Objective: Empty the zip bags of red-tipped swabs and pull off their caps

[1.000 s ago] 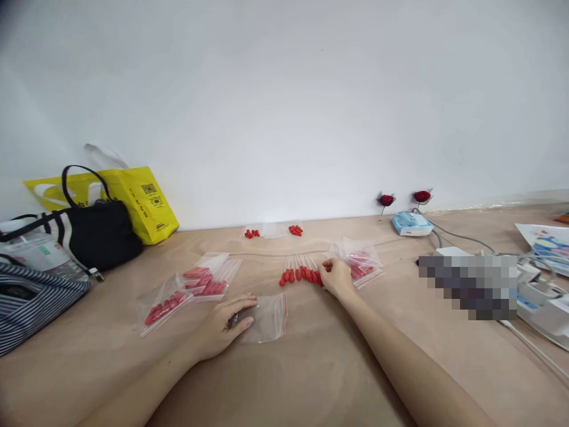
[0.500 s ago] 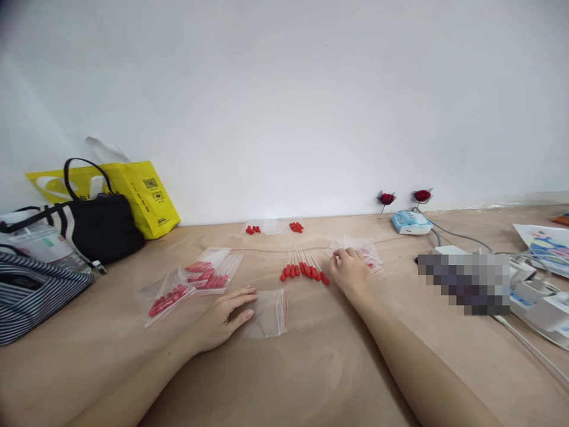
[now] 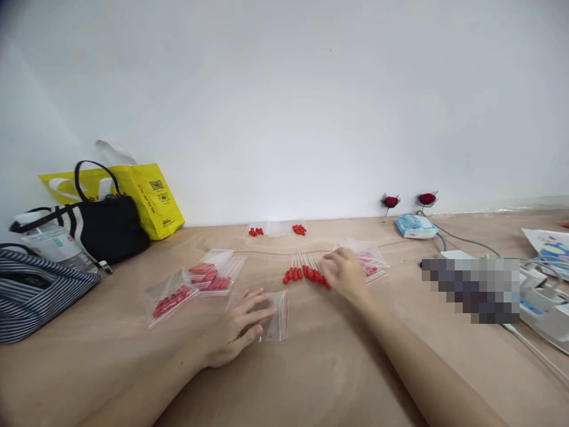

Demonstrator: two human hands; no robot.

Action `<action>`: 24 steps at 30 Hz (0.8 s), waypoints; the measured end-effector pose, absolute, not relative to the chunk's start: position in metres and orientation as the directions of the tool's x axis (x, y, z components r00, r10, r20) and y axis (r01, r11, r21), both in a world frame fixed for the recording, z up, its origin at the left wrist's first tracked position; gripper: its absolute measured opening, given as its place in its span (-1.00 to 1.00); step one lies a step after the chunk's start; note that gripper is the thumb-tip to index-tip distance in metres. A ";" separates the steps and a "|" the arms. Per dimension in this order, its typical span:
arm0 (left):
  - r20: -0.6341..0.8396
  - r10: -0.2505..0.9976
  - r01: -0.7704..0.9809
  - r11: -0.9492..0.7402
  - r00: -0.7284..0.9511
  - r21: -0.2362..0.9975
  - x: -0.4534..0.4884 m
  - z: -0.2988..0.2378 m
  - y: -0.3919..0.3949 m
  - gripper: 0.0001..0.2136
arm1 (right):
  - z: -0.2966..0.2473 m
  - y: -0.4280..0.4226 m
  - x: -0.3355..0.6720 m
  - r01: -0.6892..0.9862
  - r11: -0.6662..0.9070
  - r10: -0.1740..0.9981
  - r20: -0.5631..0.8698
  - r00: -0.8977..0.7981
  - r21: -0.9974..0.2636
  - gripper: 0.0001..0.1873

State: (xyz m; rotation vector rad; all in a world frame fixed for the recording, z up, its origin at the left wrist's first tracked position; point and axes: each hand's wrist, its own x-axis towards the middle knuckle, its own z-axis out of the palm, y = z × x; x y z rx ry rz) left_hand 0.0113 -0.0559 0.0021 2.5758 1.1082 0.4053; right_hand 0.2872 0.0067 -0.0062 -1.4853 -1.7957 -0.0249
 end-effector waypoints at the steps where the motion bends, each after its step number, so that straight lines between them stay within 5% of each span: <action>1: 0.176 0.749 0.654 -0.649 0.639 0.389 0.010 0.002 -0.055 -0.67 | -0.004 0.000 0.273 0.744 0.450 0.844 0.507 -0.174 -0.494 -0.70; 3: 0.235 0.773 0.662 -0.629 0.590 0.407 0.010 0.003 -0.055 -0.71 | -0.003 -0.013 0.244 0.614 0.522 0.853 0.382 -0.357 -0.592 -0.71; 7: 0.223 0.792 0.668 -0.602 0.568 0.438 0.010 0.006 -0.055 -0.75 | -0.016 -0.024 0.208 0.673 0.383 0.923 0.295 -0.247 -0.633 -0.69; 10: 0.251 0.790 0.667 -0.608 0.559 0.430 0.008 0.005 -0.054 -0.78 | -0.023 -0.025 0.200 0.651 0.395 0.918 0.304 -0.255 -0.648 -0.97; 14: 0.405 0.784 0.672 -0.616 0.470 0.412 0.004 0.001 -0.051 -0.79 | -0.014 -0.022 0.218 0.604 0.439 0.896 0.371 -0.243 -0.666 -0.92; 17: 0.454 0.790 0.690 -0.597 0.413 0.411 0.001 -0.002 -0.050 -0.78 | 0.000 -0.008 0.264 0.616 0.347 0.899 0.438 -0.005 -0.707 -0.76; 19: 0.434 0.805 0.699 -0.578 0.405 0.420 0.001 -0.003 -0.049 -0.78 | 0.005 0.004 0.307 0.610 0.101 0.795 0.432 0.425 -0.786 -0.70; 21: 0.394 0.816 0.701 -0.570 0.423 0.430 0.002 -0.004 -0.049 -0.79 | 0.004 0.015 0.348 0.619 -0.197 0.638 0.380 0.670 -0.760 -0.70; 24: 0.354 0.820 0.701 -0.569 0.449 0.429 0.005 -0.005 -0.049 -0.79 | -0.008 0.022 0.390 0.576 -0.357 0.555 0.330 0.764 -0.735 -0.72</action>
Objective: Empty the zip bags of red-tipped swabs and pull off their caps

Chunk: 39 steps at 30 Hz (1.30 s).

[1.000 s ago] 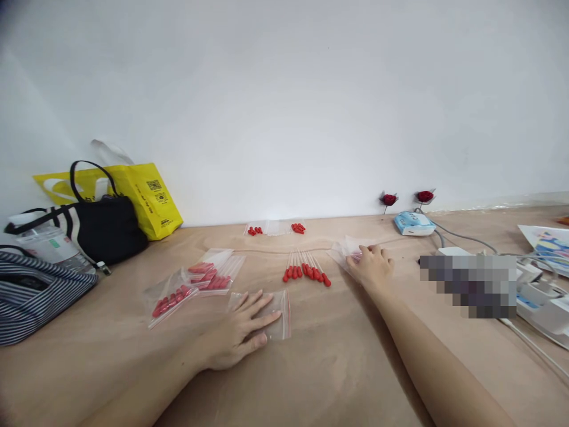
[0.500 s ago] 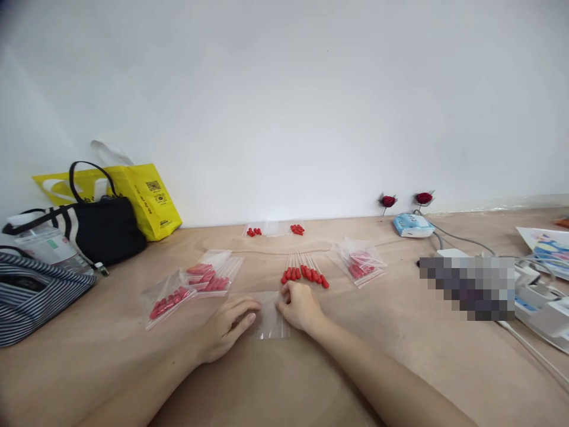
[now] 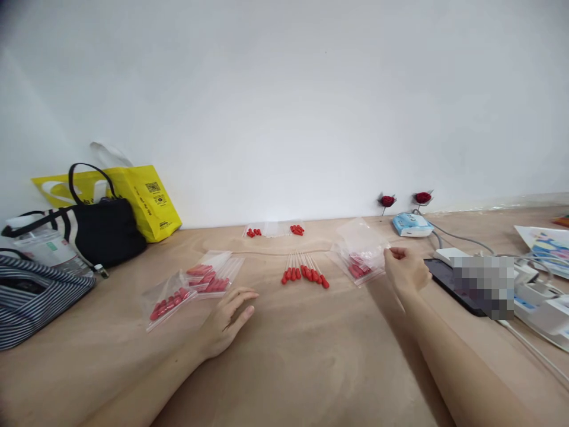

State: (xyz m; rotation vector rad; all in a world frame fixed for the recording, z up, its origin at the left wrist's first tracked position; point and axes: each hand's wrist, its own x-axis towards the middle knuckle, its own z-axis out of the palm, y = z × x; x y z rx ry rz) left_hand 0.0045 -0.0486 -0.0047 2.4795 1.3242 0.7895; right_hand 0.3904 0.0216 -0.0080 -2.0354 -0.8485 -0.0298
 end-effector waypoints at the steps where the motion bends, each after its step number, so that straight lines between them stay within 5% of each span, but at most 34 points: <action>1: 0.346 0.821 0.703 -0.568 0.453 0.428 0.005 -0.005 -0.049 -0.79 | -0.013 0.022 0.397 0.562 -0.401 0.538 0.311 0.784 -0.723 -0.72; 5: 0.324 0.827 0.711 -0.560 0.459 0.425 0.006 -0.004 -0.049 -0.79 | -0.023 0.023 0.392 0.717 -0.384 0.510 0.514 0.690 -0.582 -0.65; 8: 0.321 0.826 0.713 -0.563 0.463 0.418 0.005 -0.004 -0.049 -0.79 | -0.019 0.026 0.369 0.944 -0.129 0.657 0.687 0.311 -0.304 -0.69; 11: 0.325 0.818 0.707 -0.574 0.474 0.413 0.004 -0.005 -0.048 -0.79 | -0.014 0.030 0.344 0.999 0.017 0.819 0.573 -0.029 0.027 -0.77; 15: 0.319 0.813 0.702 -0.581 0.487 0.412 0.003 -0.009 -0.047 -0.79 | -0.015 0.037 0.325 0.974 -0.045 0.878 0.473 -0.067 0.220 -0.76; 21: 0.304 0.816 0.697 -0.579 0.493 0.423 0.003 -0.010 -0.047 -0.79 | -0.011 0.049 0.316 0.974 -0.093 0.850 0.526 -0.032 0.208 -0.76; 27: 0.308 0.850 0.634 -0.524 0.427 0.568 0.004 -0.010 -0.048 -0.77 | 0.020 0.044 0.295 0.985 -0.138 0.623 0.765 0.166 -0.101 -0.74; 30: 0.233 0.941 0.505 -0.329 0.245 0.798 0.006 -0.008 -0.045 -0.68 | 0.032 0.033 0.268 0.984 0.085 0.612 0.787 0.071 -0.155 -0.75; 33: -0.043 0.991 0.087 0.032 0.123 0.996 0.007 0.004 -0.043 -0.54 | 0.029 0.021 0.235 0.925 0.358 0.607 0.784 -0.126 -0.129 -0.82; 36: -0.227 0.956 -0.268 0.272 0.186 0.924 0.004 0.020 -0.040 -0.47 | 0.016 0.011 0.206 0.832 0.549 0.570 0.762 -0.307 -0.076 -0.83; 39: -0.248 0.950 -0.365 0.302 0.188 0.881 -0.006 0.028 -0.036 -0.49 | 0.000 0.001 0.188 0.684 0.729 0.468 0.752 -0.465 -0.031 -0.76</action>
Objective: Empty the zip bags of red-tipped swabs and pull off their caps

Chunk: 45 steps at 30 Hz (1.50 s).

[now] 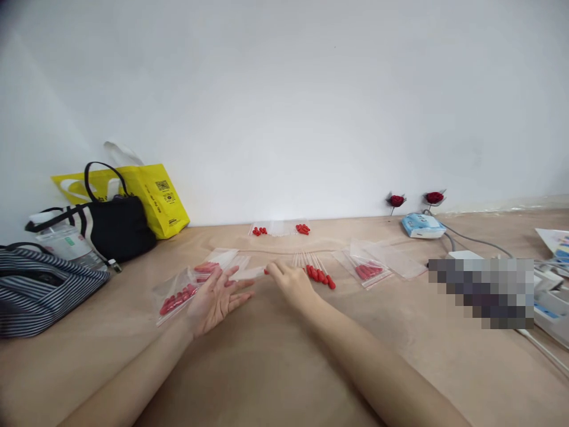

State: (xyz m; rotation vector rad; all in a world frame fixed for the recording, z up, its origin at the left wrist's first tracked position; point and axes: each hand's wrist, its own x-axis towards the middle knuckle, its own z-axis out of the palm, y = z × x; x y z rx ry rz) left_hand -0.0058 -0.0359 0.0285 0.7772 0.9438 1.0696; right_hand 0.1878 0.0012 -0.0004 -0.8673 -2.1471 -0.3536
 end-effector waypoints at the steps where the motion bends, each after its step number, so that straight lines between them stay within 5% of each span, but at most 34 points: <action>1: -0.240 0.956 -0.349 0.286 0.169 0.892 -0.010 0.029 -0.035 -0.52 | -0.005 -0.002 0.184 0.629 0.777 0.432 0.749 -0.503 -0.026 -0.75; 7: -0.132 0.989 0.280 0.110 0.063 0.954 -0.030 0.018 -0.034 -0.58 | -0.024 -0.019 0.184 0.439 0.889 0.424 0.600 -0.679 -0.131 -0.75; 12: -0.155 0.972 0.500 0.048 0.174 0.865 -0.031 0.013 -0.037 -0.56 | -0.020 -0.034 0.199 0.351 0.843 0.520 0.452 -0.725 -0.408 -0.76; 15: -0.005 0.990 0.690 -0.095 0.142 0.717 -0.032 0.012 -0.039 -0.63 | -0.017 -0.038 0.210 0.389 0.708 0.683 0.431 -0.590 -0.589 -0.82; 19: 0.223 0.965 0.871 -0.224 0.136 0.438 -0.032 0.015 -0.042 -0.70 | -0.018 -0.036 0.215 0.619 0.416 0.909 0.315 -0.272 -0.666 -0.87; 28: 0.314 0.822 0.690 -0.569 0.475 0.447 0.016 0.006 -0.025 -0.77 | -0.013 -0.032 0.197 0.723 0.146 0.987 0.055 -0.148 -0.675 -0.76; 37: 0.163 0.730 0.642 -0.668 0.664 0.376 0.028 0.001 -0.011 -0.47 | -0.012 -0.034 0.197 0.615 0.215 0.965 0.069 -0.252 -0.759 -0.81; 41: 0.169 0.735 0.651 -0.665 0.656 0.366 0.029 -0.001 -0.007 -0.47 | -0.017 -0.031 0.197 0.467 0.224 0.951 0.089 -0.295 -0.855 -0.84; 45: 0.254 0.721 0.619 -0.687 0.645 0.380 0.028 -0.004 -0.006 -0.58 | -0.025 -0.026 0.196 0.134 0.181 0.946 0.135 -0.295 -0.974 -0.79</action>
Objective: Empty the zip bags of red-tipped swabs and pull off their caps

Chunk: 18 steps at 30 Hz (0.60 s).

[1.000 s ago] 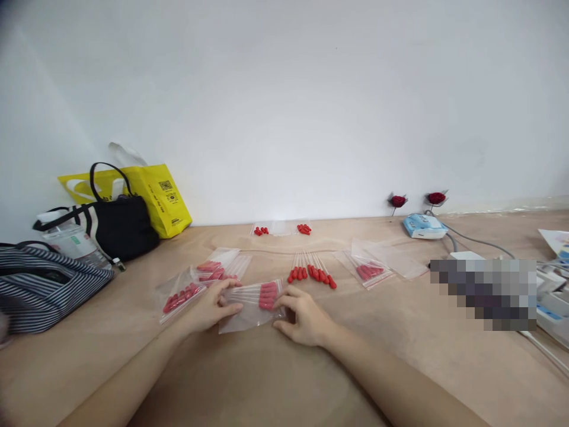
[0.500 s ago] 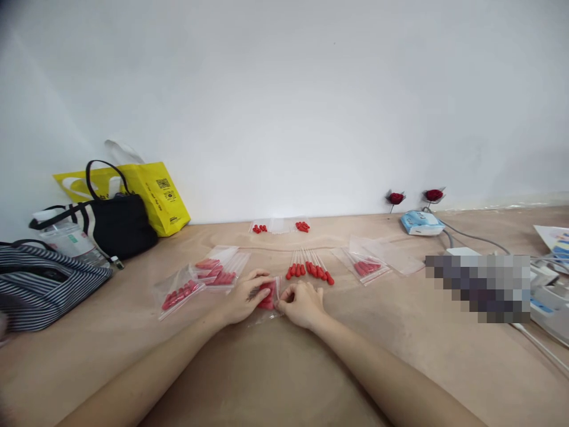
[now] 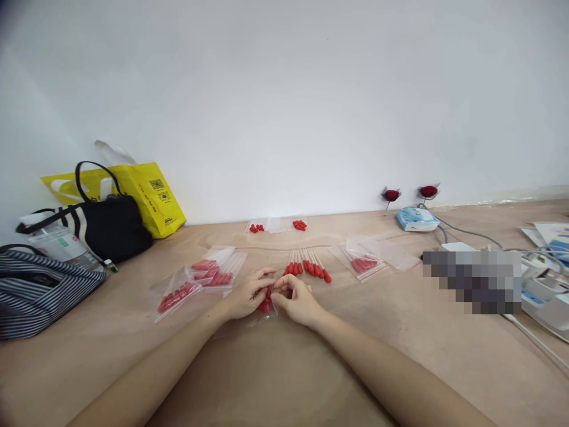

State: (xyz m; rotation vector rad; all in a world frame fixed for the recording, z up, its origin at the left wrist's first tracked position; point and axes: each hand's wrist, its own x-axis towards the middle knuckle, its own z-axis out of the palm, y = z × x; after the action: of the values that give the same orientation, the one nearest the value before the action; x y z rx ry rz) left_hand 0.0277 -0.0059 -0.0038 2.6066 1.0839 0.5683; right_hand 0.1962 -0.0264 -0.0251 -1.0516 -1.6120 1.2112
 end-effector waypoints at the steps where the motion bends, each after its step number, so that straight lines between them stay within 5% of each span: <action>1: 0.283 0.713 0.604 -0.697 0.642 0.386 0.027 -0.005 -0.006 -0.63 | -0.027 -0.026 0.196 0.064 0.164 0.944 0.138 -0.299 -0.984 -0.78; 4: 0.349 0.678 0.552 -0.732 0.647 0.398 0.025 -0.005 -0.005 -0.71 | -0.030 -0.024 0.197 0.000 0.128 0.938 0.121 -0.324 -0.992 -0.75; 11: 0.403 0.645 0.508 -0.762 0.649 0.401 0.024 -0.007 -0.004 -0.79 | -0.038 -0.021 0.197 0.225 0.100 0.972 0.048 -0.229 -0.969 -0.69; 18: 0.454 0.607 0.492 -0.795 0.652 0.356 0.024 -0.013 -0.005 -0.77 | -0.041 -0.017 0.194 0.197 0.030 0.979 -0.011 -0.205 -0.980 -0.56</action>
State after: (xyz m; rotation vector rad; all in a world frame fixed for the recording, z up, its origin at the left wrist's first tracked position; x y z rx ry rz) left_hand 0.0240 -0.0052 -0.0132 2.6692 0.8983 0.8428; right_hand 0.1936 -0.0171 -0.0411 -1.2444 -1.5184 1.2516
